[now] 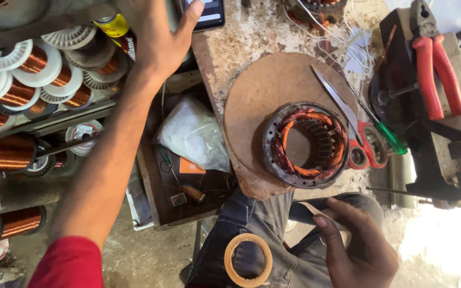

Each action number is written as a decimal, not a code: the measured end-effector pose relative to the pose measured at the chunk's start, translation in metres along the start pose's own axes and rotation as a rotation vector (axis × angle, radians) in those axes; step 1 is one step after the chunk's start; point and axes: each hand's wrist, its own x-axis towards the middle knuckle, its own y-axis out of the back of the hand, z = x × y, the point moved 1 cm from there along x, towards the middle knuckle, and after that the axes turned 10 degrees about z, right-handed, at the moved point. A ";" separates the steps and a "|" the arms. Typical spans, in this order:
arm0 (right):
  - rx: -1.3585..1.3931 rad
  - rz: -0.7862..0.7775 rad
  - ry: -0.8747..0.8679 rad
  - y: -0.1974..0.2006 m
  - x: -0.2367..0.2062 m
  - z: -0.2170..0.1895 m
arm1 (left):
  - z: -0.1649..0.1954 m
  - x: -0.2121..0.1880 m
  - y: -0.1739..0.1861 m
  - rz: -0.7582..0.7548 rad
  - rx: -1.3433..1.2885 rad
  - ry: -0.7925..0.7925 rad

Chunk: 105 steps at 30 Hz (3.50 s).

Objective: The person is repairing a motor stator by applying white tape to the copper windings and securing them with a thin wooden stick. They use scissors to cut the tape and a small stick to press the tape into place.

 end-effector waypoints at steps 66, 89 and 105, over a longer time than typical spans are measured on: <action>0.046 0.043 -0.093 0.018 0.040 -0.008 | 0.188 -0.037 0.018 -0.828 -0.725 -0.238; 0.106 -0.085 0.015 0.027 0.069 0.017 | 0.257 -0.070 0.038 -0.590 -0.328 -0.048; -0.130 -0.164 0.492 0.013 0.084 0.022 | 0.225 -0.063 0.042 -0.612 -0.520 -0.166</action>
